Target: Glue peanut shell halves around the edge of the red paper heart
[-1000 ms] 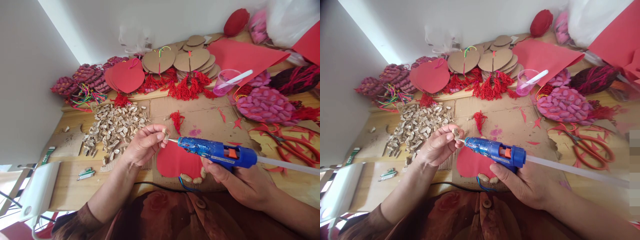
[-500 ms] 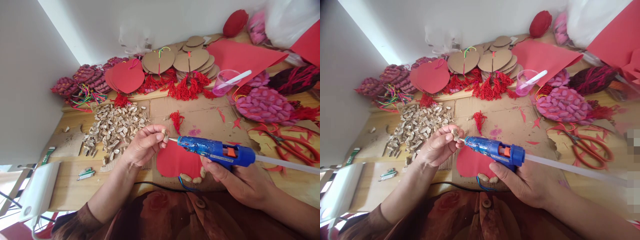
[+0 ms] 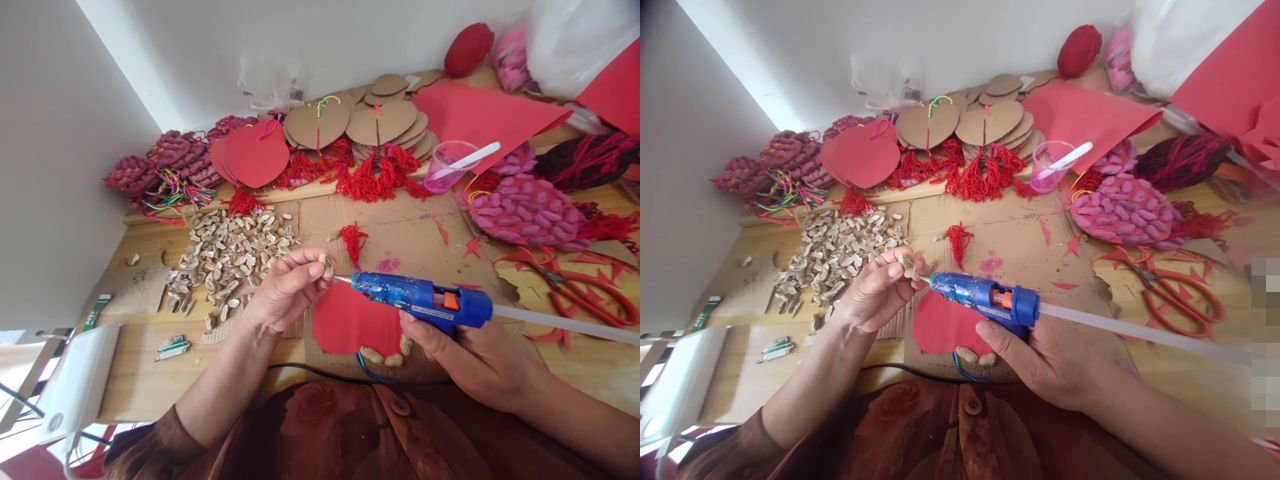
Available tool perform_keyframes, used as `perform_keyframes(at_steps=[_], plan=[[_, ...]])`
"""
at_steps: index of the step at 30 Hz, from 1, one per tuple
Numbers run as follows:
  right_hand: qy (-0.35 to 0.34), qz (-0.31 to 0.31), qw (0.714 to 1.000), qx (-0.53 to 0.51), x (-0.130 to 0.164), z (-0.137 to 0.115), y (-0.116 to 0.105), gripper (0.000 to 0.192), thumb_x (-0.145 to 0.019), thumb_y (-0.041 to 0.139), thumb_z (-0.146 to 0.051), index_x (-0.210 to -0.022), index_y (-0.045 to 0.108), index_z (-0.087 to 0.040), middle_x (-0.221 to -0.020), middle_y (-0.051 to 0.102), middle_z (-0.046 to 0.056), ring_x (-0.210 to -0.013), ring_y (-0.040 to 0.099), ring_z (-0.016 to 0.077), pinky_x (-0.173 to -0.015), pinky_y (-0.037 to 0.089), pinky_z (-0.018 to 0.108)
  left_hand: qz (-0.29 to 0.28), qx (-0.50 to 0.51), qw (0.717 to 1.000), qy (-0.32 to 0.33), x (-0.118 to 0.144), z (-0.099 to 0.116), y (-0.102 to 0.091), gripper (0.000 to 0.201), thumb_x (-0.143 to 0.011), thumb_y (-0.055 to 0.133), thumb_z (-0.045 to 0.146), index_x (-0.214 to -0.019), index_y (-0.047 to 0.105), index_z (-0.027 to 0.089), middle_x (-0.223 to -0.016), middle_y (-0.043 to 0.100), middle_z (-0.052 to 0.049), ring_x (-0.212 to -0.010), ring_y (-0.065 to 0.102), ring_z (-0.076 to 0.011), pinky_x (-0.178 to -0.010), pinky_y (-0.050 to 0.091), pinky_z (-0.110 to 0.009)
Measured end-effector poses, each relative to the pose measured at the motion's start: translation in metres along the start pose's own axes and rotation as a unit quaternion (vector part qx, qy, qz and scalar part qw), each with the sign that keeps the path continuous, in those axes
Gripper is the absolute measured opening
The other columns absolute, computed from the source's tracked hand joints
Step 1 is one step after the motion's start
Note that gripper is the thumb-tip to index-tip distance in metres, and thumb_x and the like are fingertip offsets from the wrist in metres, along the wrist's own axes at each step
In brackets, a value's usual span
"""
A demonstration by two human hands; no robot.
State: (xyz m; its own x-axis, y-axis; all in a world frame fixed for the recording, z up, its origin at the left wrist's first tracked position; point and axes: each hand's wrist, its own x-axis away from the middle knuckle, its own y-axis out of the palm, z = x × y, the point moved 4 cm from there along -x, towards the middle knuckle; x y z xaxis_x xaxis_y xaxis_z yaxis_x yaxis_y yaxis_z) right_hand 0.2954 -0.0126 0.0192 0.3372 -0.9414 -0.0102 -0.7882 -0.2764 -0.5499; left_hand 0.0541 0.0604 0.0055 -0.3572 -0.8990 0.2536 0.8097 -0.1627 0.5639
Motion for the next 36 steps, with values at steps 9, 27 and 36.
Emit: perform_keyframes(at_steps=[9,27,36], plan=[[0.061,0.092,0.982,-0.152,-0.023,-0.011,0.003,0.035,-0.104,0.050,-0.051,-0.092,0.065,-0.022,-0.066,0.065,0.000,-0.049,0.057,0.0121,-0.046,0.048,0.025,0.013,-0.104,0.992,0.073,0.001,0.019,-0.011,0.025,-0.070,0.092,0.035,-0.082,0.078,0.018,-0.076,0.071,-0.001,-0.069,0.061,-0.0099,-0.069,0.051,-0.021],[0.155,0.094,0.920,-0.347,-0.031,0.005,0.016,0.025,-0.097,0.062,-0.053,-0.100,0.078,-0.034,-0.113,0.079,0.002,-0.094,0.079,0.0225,-0.074,0.070,0.032,0.030,-0.768,0.615,0.176,-0.005,-0.005,0.031,0.015,-0.080,0.075,0.010,-0.092,0.077,0.020,-0.086,0.077,-0.004,-0.080,0.072,-0.0242,-0.076,0.055,-0.035],[0.147,0.085,0.928,-0.331,-0.032,0.005,0.014,0.028,-0.097,0.062,-0.056,-0.093,0.080,-0.035,-0.104,0.080,0.002,-0.081,0.078,0.0199,-0.074,0.069,0.034,0.030,-0.781,0.609,0.139,-0.009,-0.005,0.035,0.013,-0.082,0.073,0.012,-0.092,0.077,0.021,-0.087,0.077,-0.004,-0.080,0.072,-0.0242,-0.076,0.055,-0.035]])
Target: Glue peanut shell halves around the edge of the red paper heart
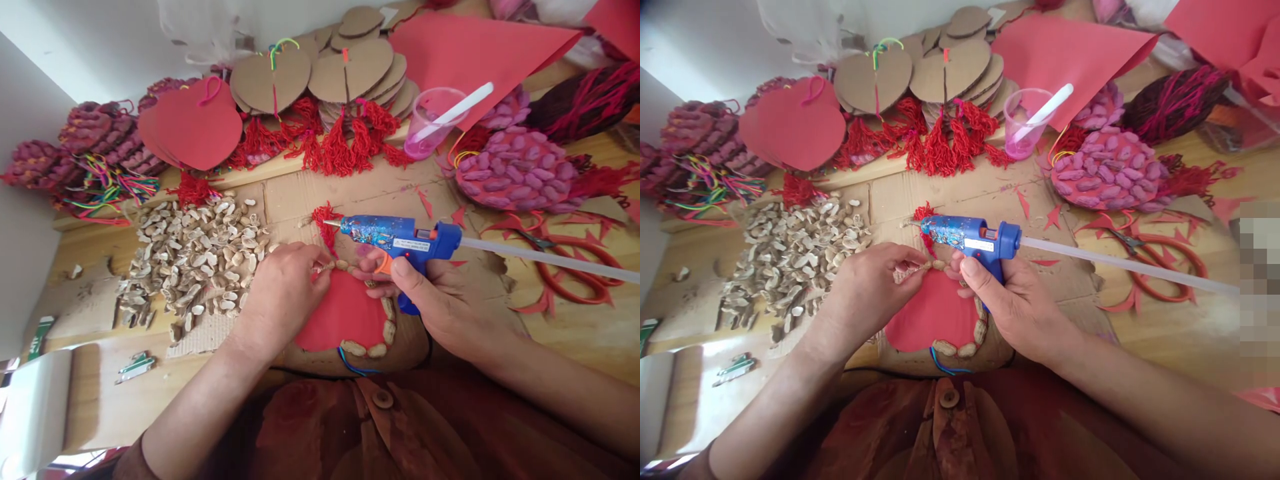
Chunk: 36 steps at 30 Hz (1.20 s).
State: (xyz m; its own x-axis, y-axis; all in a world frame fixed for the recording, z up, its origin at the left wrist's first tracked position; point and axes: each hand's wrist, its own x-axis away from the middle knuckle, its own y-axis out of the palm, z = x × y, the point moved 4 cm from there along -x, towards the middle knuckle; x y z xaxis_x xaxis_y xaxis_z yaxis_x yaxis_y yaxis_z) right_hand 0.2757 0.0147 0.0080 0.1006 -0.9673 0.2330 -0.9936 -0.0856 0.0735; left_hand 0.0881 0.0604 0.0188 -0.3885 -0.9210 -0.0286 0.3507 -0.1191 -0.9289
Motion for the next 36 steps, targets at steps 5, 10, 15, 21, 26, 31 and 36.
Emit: perform_keyframes(at_steps=[5,10,15,21,26,31,36], plan=[[0.007,-0.001,1.000,-0.025,0.001,0.010,0.001,0.026,-0.097,0.062,-0.055,-0.098,0.079,-0.035,-0.109,0.079,0.001,-0.089,0.078,0.0194,-0.079,0.068,0.033,-0.017,-0.013,1.000,-0.008,-0.002,0.000,0.002,0.013,-0.084,0.072,0.014,-0.093,0.077,0.021,-0.088,0.077,-0.004,-0.082,0.072,-0.0255,-0.078,0.055,-0.037],[0.021,0.001,0.999,-0.045,0.002,0.014,0.001,0.025,-0.096,0.064,-0.055,-0.102,0.077,-0.033,-0.113,0.078,0.001,-0.099,0.077,0.0194,-0.081,0.068,0.030,-0.025,-0.018,1.000,-0.007,-0.004,0.001,0.002,0.012,-0.087,0.070,0.015,-0.094,0.078,0.021,-0.090,0.078,-0.005,-0.083,0.072,-0.0250,-0.078,0.055,-0.036],[0.030,0.006,0.999,-0.044,0.002,0.016,0.001,0.028,-0.096,0.066,-0.054,-0.105,0.075,-0.029,-0.114,0.078,0.002,-0.105,0.076,0.0197,-0.082,0.068,0.027,-0.029,-0.024,0.999,-0.013,-0.004,0.002,0.000,0.012,-0.088,0.069,0.015,-0.091,0.079,0.021,-0.090,0.078,-0.005,-0.082,0.072,-0.0251,-0.077,0.054,-0.036],[0.036,0.003,0.998,-0.049,-0.001,0.019,0.001,0.033,-0.097,0.064,-0.055,-0.107,0.074,-0.025,-0.116,0.078,0.005,-0.107,0.076,0.0199,-0.082,0.067,0.026,-0.016,-0.030,0.999,0.006,-0.005,0.006,0.001,0.012,-0.088,0.070,0.013,-0.087,0.080,0.019,-0.089,0.077,-0.007,-0.088,0.070,-0.0276,-0.082,0.054,-0.040],[0.036,0.008,0.998,-0.050,0.000,0.017,0.000,0.033,-0.097,0.064,-0.055,-0.105,0.075,-0.025,-0.119,0.077,0.006,-0.106,0.076,0.0208,-0.080,0.068,0.027,0.019,-0.019,1.000,0.015,-0.002,0.005,0.003,0.012,-0.086,0.072,0.013,-0.083,0.080,0.020,-0.084,0.074,-0.006,-0.086,0.067,-0.0272,-0.080,0.054,-0.040],[0.028,0.012,0.998,-0.056,0.000,0.016,0.000,0.031,-0.097,0.065,-0.054,-0.106,0.075,-0.026,-0.118,0.077,0.005,-0.106,0.076,0.0208,-0.079,0.068,0.027,0.012,0.024,1.000,0.009,0.012,-0.004,-0.003,0.022,-0.087,0.072,0.013,-0.107,0.078,0.020,-0.092,0.075,-0.005,-0.084,0.069,-0.0222,-0.081,0.056,-0.036],[0.033,0.010,0.998,-0.055,0.001,0.013,0.000,0.036,-0.094,0.066,-0.057,-0.107,0.076,-0.024,-0.120,0.077,0.007,-0.109,0.076,0.0245,-0.081,0.068,0.030,0.038,0.109,0.992,-0.049,0.024,-0.016,-0.005,0.021,-0.087,0.071,0.010,-0.105,0.077,0.020,-0.096,0.074,-0.004,-0.083,0.070,-0.0179,-0.079,0.057,-0.031]])
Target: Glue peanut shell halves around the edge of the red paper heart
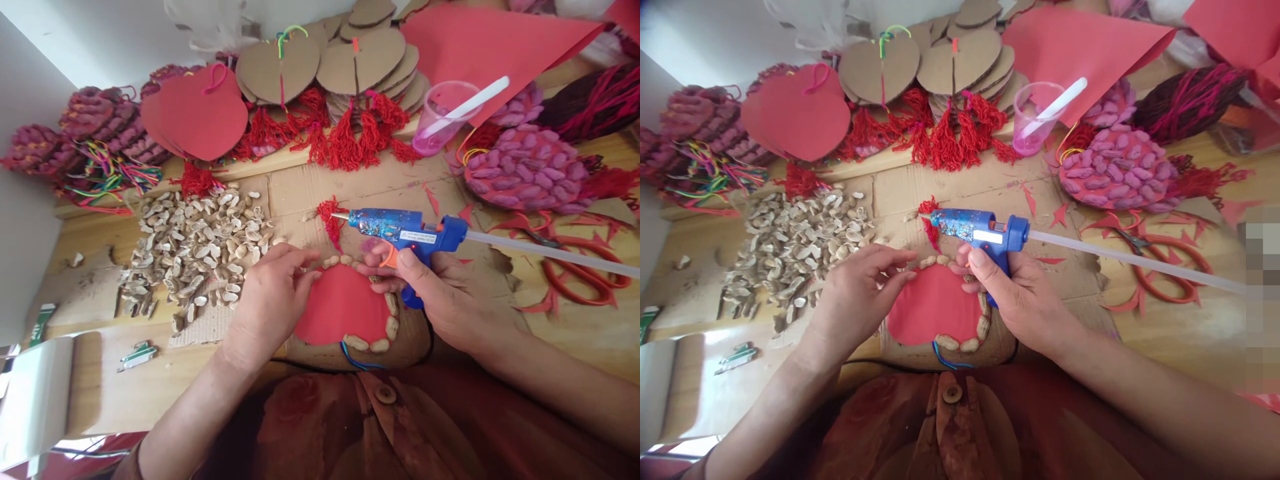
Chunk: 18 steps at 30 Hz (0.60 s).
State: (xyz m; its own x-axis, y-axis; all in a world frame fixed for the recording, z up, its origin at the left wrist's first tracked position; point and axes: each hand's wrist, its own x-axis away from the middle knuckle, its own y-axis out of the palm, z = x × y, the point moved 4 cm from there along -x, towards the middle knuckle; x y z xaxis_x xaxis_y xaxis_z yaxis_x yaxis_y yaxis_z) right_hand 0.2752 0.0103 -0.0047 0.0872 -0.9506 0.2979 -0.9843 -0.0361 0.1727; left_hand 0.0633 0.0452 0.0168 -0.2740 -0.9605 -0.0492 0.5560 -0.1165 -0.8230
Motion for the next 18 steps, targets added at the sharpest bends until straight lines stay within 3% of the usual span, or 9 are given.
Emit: perform_keyframes(at_steps=[8,18], plan=[[-0.004,0.009,1.000,0.002,-0.001,0.002,0.000,0.035,-0.094,0.068,-0.056,-0.106,0.076,-0.024,-0.120,0.078,0.008,-0.108,0.076,0.0247,-0.079,0.068,0.031,0.018,0.057,0.998,-0.004,-0.005,-0.002,0.016,0.014,-0.092,0.068,0.015,-0.096,0.080,0.022,-0.088,0.074,-0.003,-0.084,0.069,-0.0176,-0.080,0.055,-0.032],[0.005,0.014,1.000,0.028,-0.001,-0.003,0.002,0.035,-0.094,0.067,-0.057,-0.102,0.076,-0.024,-0.118,0.079,0.008,-0.106,0.076,0.0247,-0.079,0.068,0.032,0.007,0.044,0.999,0.017,-0.006,0.000,0.017,0.015,-0.091,0.067,0.014,-0.094,0.079,0.022,-0.086,0.073,-0.003,-0.081,0.068,-0.0179,-0.075,0.055,-0.032]])
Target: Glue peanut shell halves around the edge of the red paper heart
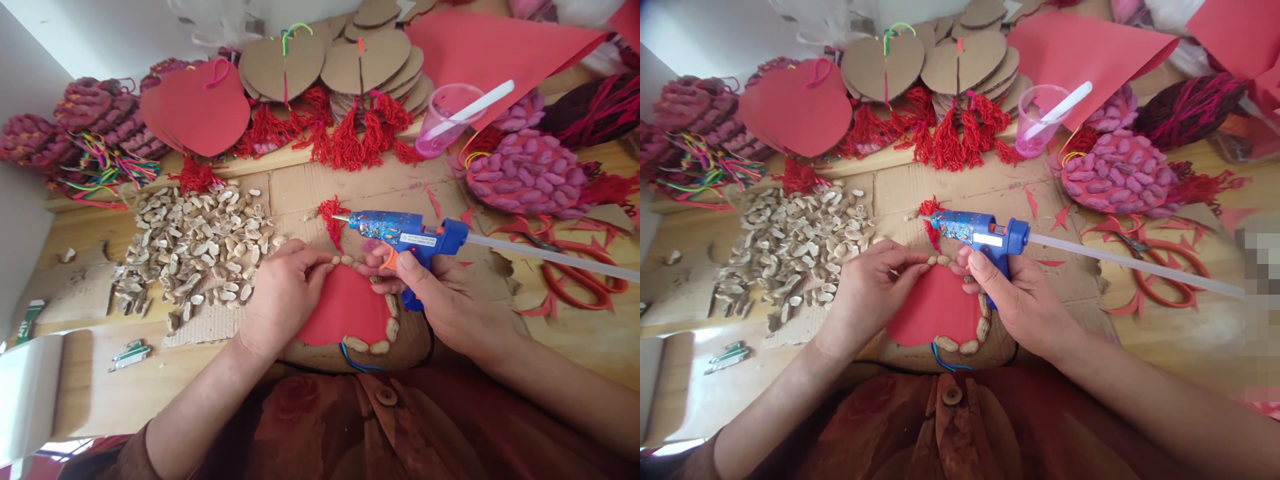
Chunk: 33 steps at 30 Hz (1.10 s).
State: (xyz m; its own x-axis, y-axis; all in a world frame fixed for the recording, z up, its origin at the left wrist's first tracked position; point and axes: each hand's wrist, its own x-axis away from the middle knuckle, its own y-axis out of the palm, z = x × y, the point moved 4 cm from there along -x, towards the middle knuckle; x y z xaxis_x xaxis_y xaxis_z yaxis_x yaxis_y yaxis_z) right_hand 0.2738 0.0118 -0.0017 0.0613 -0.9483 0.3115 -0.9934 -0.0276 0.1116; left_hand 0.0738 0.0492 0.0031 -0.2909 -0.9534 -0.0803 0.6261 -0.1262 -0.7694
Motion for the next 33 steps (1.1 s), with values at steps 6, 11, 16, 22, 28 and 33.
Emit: perform_keyframes(at_steps=[6,11,16,22,28,33], plan=[[-0.006,-0.003,1.000,0.001,0.000,0.000,0.000,0.034,-0.095,0.066,-0.056,-0.101,0.077,-0.024,-0.117,0.079,0.007,-0.105,0.076,0.0224,-0.079,0.068,0.029,0.003,-0.037,0.999,0.020,0.000,0.005,0.000,0.013,-0.091,0.067,0.014,-0.092,0.078,0.021,-0.087,0.073,-0.003,-0.079,0.068,-0.0168,-0.074,0.053,-0.030],[-0.012,-0.009,1.000,0.009,0.000,0.002,0.000,0.033,-0.096,0.065,-0.056,-0.102,0.075,-0.025,-0.120,0.078,0.006,-0.101,0.076,0.0208,-0.080,0.067,0.029,0.011,-0.056,0.998,0.033,0.001,0.007,0.001,0.013,-0.092,0.065,0.015,-0.090,0.077,0.019,-0.087,0.072,-0.003,-0.080,0.068,-0.0167,-0.074,0.052,-0.029],[-0.013,-0.009,1.000,0.004,0.000,0.004,-0.001,0.032,-0.095,0.065,-0.056,-0.104,0.075,-0.027,-0.122,0.077,0.005,-0.107,0.075,0.0230,-0.082,0.067,0.032,0.022,-0.015,0.999,0.027,0.002,0.003,0.001,0.015,-0.093,0.065,0.015,-0.096,0.078,0.021,-0.089,0.074,-0.004,-0.082,0.069,-0.0168,-0.077,0.055,-0.029],[-0.002,-0.012,1.000,0.006,0.000,0.003,-0.001,0.031,-0.095,0.066,-0.056,-0.104,0.076,-0.028,-0.122,0.077,0.004,-0.108,0.075,0.0236,-0.083,0.068,0.034,0.038,-0.018,0.997,0.067,0.005,0.006,0.002,0.022,-0.096,0.061,0.013,-0.102,0.079,0.023,-0.093,0.072,-0.003,-0.083,0.068,-0.0142,-0.077,0.055,-0.026],[-0.015,-0.015,1.000,-0.011,0.000,0.006,-0.002,0.028,-0.096,0.066,-0.053,-0.102,0.076,-0.028,-0.119,0.078,0.002,-0.107,0.075,0.0204,-0.082,0.067,0.028,0.029,-0.138,0.981,0.130,0.012,0.012,0.007,0.023,-0.099,0.056,0.011,-0.108,0.076,0.019,-0.092,0.068,-0.005,-0.080,0.064,-0.0152,-0.071,0.053,-0.024],[-0.012,-0.014,1.000,-0.011,0.000,0.005,-0.001,0.029,-0.096,0.066,-0.055,-0.101,0.077,-0.028,-0.115,0.078,0.003,-0.104,0.076,0.0210,-0.082,0.068,0.030,-0.006,-0.208,0.964,0.168,0.016,0.020,0.011,0.029,-0.098,0.046,0.003,-0.108,0.071,0.013,-0.092,0.063,-0.008,-0.081,0.061,-0.0195,-0.071,0.055,-0.028]])
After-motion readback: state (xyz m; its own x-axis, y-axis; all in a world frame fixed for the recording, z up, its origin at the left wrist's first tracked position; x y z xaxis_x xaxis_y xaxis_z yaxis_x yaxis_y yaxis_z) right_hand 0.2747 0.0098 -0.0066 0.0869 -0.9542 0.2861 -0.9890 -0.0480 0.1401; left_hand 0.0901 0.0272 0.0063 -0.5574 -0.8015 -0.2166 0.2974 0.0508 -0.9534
